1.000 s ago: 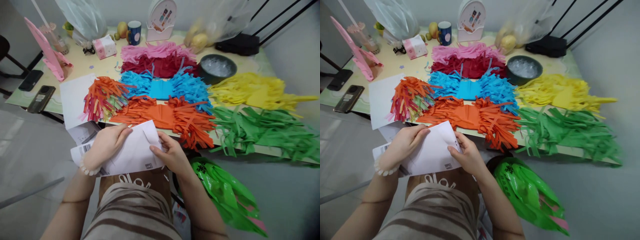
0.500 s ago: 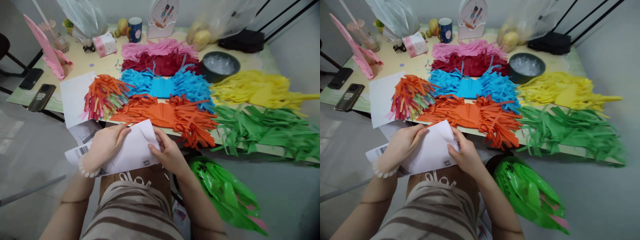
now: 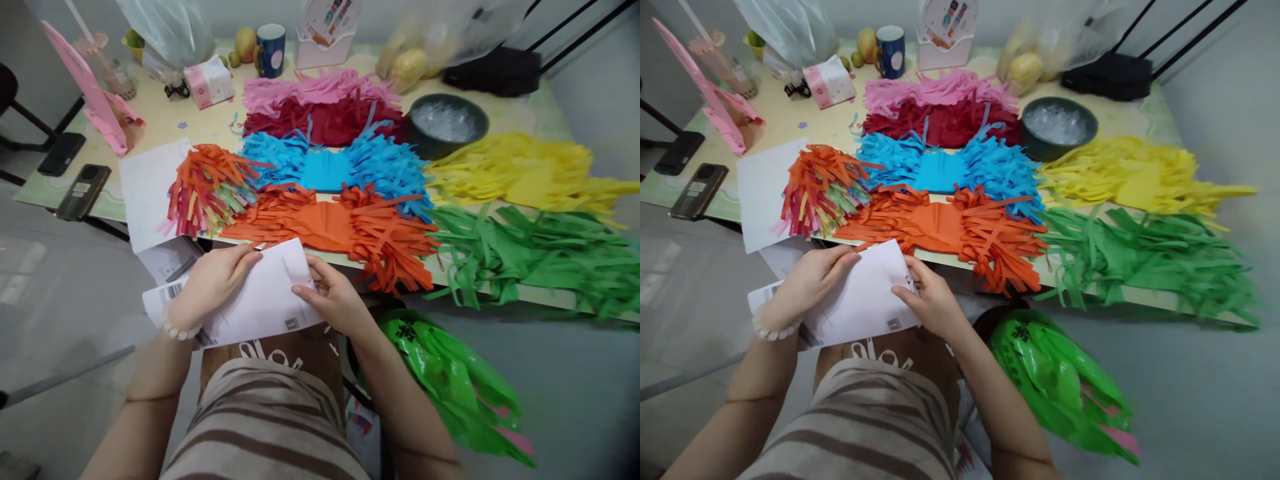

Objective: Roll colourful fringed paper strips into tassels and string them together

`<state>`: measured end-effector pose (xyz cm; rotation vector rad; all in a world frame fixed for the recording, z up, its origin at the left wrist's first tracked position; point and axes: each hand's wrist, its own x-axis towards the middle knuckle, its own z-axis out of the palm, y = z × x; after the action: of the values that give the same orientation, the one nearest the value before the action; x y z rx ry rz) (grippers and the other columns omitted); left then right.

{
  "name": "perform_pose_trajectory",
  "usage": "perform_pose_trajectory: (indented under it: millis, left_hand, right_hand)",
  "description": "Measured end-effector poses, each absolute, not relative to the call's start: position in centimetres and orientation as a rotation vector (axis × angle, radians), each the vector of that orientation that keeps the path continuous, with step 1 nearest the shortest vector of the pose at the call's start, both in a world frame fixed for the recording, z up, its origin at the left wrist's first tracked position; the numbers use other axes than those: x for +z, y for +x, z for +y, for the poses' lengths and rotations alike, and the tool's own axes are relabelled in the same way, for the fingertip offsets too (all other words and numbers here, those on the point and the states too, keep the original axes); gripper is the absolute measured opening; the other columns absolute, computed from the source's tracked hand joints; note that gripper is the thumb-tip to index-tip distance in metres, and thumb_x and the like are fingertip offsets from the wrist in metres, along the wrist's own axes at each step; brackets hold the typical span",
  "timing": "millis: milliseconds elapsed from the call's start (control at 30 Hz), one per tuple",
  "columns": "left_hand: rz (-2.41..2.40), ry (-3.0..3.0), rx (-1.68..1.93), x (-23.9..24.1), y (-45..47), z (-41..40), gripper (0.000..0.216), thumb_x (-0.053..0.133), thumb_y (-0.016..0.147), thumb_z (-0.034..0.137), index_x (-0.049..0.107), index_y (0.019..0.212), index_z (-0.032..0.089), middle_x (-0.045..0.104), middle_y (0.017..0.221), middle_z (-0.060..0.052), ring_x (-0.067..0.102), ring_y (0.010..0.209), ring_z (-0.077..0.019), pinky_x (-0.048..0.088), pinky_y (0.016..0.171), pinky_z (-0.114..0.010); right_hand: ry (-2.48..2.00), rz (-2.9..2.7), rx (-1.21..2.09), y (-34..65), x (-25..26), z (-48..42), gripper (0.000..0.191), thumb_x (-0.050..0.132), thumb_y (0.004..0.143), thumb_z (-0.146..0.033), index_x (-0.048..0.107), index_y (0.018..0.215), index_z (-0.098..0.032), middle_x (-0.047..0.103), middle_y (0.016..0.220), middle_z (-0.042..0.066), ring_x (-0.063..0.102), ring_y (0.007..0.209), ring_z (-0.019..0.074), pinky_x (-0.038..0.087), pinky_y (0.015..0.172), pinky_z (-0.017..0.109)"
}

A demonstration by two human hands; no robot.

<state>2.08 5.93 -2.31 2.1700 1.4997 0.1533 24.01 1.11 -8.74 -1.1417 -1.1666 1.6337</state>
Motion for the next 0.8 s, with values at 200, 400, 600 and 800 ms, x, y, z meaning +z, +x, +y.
perform_pose_trajectory:
  millis: [200, 400, 600, 800]
  left_hand:
    - [1.488, 2.126, 0.163, -2.8, 2.2, 5.1, 0.045, 0.036, 0.100, 0.052, 0.065, 0.112, 0.020, 0.074, 0.108, -0.008, 0.068, 0.094, -0.0260, 0.045, 0.077, -0.033]
    - [1.163, 1.933, 0.360, -3.0, 3.0, 6.4, 0.033, 0.062, 0.088, 0.048, 0.071, 0.096, 0.017, 0.074, 0.094, -0.004, 0.066, 0.086, -0.0208, 0.048, 0.077, -0.028]
    - [1.119, 1.833, 0.440, -2.8, 1.7, 6.8, 0.025, 0.064, 0.089, 0.038, 0.072, 0.086, 0.015, 0.073, 0.086, -0.001, 0.065, 0.081, -0.0175, 0.048, 0.075, -0.025]
    - [1.216, 1.803, 0.489, -3.0, -3.6, 4.8, 0.024, 0.062, 0.091, 0.038, 0.074, 0.091, 0.017, 0.075, 0.083, 0.001, 0.066, 0.076, -0.0144, 0.047, 0.071, -0.021]
  right_hand:
    - [-1.243, -1.254, 1.634, 24.4, -10.5, 1.8, 0.030, 0.072, 0.077, -0.036, 0.065, 0.100, -0.019, 0.073, 0.091, 0.004, 0.068, 0.081, 0.0211, 0.052, 0.070, 0.029]
    - [-1.211, -1.556, 1.586, 23.7, -8.7, 2.2, 0.022, 0.068, 0.081, -0.036, 0.068, 0.091, -0.017, 0.067, 0.081, 0.000, 0.059, 0.071, 0.0138, 0.043, 0.060, 0.021]
    - [-1.300, -1.789, 1.299, 22.8, -7.5, 2.2, 0.028, 0.053, 0.092, -0.036, 0.070, 0.082, -0.017, 0.064, 0.067, 0.000, 0.053, 0.058, 0.0110, 0.037, 0.057, 0.021]
    - [-1.126, -2.066, 1.313, 20.1, -7.6, 2.6, 0.029, 0.052, 0.096, -0.037, 0.065, 0.078, -0.017, 0.060, 0.064, -0.001, 0.052, 0.056, 0.0107, 0.034, 0.055, 0.020]
